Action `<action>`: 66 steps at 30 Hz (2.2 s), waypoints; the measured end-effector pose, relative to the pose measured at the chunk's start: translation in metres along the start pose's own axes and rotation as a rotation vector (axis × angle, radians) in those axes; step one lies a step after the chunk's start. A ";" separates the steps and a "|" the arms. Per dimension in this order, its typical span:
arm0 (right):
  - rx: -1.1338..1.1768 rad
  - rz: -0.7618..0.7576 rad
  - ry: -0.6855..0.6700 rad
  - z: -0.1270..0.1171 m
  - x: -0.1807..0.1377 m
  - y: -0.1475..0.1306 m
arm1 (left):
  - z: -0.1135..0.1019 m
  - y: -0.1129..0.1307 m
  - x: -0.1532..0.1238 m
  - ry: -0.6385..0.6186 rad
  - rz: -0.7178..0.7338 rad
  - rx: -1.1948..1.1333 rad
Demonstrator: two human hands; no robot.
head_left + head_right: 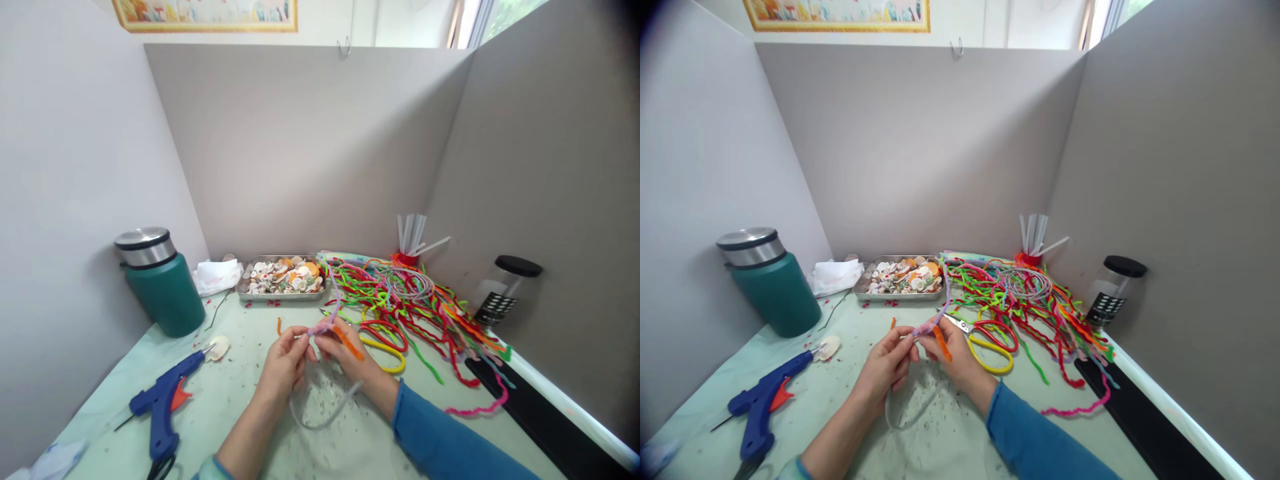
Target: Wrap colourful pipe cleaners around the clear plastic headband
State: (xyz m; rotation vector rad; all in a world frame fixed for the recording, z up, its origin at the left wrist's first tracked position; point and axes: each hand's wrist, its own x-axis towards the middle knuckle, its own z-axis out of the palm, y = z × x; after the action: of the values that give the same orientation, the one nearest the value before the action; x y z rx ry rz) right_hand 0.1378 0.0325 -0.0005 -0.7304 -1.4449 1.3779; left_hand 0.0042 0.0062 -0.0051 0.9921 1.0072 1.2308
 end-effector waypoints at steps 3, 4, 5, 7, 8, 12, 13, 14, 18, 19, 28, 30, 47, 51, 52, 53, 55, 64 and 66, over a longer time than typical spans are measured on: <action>0.021 0.029 0.015 0.003 0.000 0.003 | -0.001 -0.001 0.001 -0.037 -0.018 -0.062; 0.023 0.025 0.016 0.003 0.000 0.004 | -0.002 -0.001 0.001 -0.045 -0.023 -0.074; 0.015 0.014 0.020 0.004 0.001 0.004 | -0.002 -0.001 0.001 -0.050 -0.027 -0.081; -0.018 -0.013 0.047 0.003 0.001 0.005 | -0.002 -0.001 0.001 -0.054 -0.036 -0.082; -0.041 -0.031 0.064 0.003 0.001 0.006 | -0.001 -0.002 0.001 -0.054 -0.039 -0.081; -0.144 -0.131 0.093 0.002 0.001 0.010 | 0.001 -0.002 0.001 -0.048 -0.048 -0.089; -0.173 -0.153 0.097 0.002 0.000 0.012 | 0.001 -0.002 0.001 -0.044 -0.050 -0.094; -0.202 -0.169 0.103 0.003 0.000 0.014 | 0.001 -0.002 0.001 -0.041 -0.053 -0.099; -0.306 -0.195 0.133 0.003 -0.001 0.018 | 0.001 -0.003 0.001 -0.033 -0.051 -0.101; -0.315 -0.197 0.134 0.003 -0.001 0.017 | 0.001 -0.003 0.001 -0.035 -0.052 -0.100; -0.305 -0.234 0.119 0.002 -0.001 0.010 | -0.001 -0.002 0.001 -0.035 -0.044 -0.103; -0.270 -0.220 0.117 0.003 -0.001 0.012 | 0.000 -0.002 0.001 -0.018 -0.025 -0.076; -0.148 -0.060 0.160 0.007 -0.003 0.013 | 0.003 -0.001 -0.002 0.049 0.009 0.025; -0.110 -0.067 0.160 0.007 -0.003 0.017 | 0.006 0.002 -0.004 0.054 0.014 0.058; -0.102 -0.070 0.161 0.008 -0.003 0.017 | 0.007 0.003 -0.004 0.068 0.015 0.069; -0.095 -0.074 0.163 0.008 -0.002 0.017 | 0.008 0.004 -0.004 0.085 0.017 0.078; -0.083 -0.083 0.162 0.008 -0.002 0.015 | 0.009 0.005 -0.004 0.113 0.022 0.081; 0.090 -0.044 0.035 0.005 -0.001 0.008 | 0.000 0.003 -0.003 0.057 0.018 -0.059; 0.105 -0.025 0.016 0.004 -0.001 0.006 | 0.000 0.003 -0.004 0.040 0.014 -0.085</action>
State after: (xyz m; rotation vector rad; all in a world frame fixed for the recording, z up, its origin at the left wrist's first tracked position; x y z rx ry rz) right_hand 0.1334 0.0313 -0.0060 -0.6524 -1.3537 1.4141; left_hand 0.0029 0.0025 -0.0016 0.9130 0.9716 1.2989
